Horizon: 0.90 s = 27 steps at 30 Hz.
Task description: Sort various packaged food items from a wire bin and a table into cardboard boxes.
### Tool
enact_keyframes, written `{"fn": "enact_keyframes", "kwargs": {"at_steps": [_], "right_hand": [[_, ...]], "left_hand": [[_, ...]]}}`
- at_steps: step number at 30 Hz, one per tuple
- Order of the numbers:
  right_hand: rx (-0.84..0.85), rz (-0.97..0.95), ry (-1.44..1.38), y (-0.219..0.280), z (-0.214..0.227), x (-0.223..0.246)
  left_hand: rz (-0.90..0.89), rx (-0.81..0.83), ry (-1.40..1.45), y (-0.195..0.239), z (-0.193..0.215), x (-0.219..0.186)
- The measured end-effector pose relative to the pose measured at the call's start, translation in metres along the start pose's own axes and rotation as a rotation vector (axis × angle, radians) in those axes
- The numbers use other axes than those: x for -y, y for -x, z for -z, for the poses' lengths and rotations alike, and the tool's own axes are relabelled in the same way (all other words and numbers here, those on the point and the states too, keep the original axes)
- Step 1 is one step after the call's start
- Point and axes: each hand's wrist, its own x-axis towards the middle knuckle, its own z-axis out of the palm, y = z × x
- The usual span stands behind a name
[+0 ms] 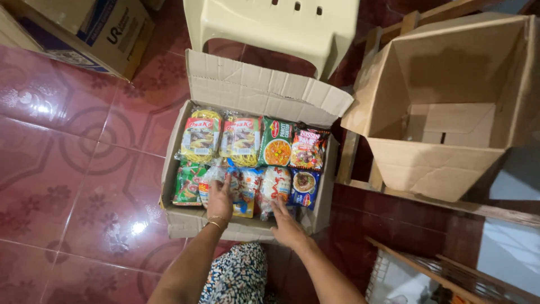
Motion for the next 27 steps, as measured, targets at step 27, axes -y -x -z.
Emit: {"fn": "enact_keyframes", "kwargs": {"at_steps": [27], "right_hand": [[-1.032,0.112,-0.528,0.444,0.067,-0.027]], "left_hand": [[-0.400,1.358,1.067,0.195,0.118,-0.436]]}}
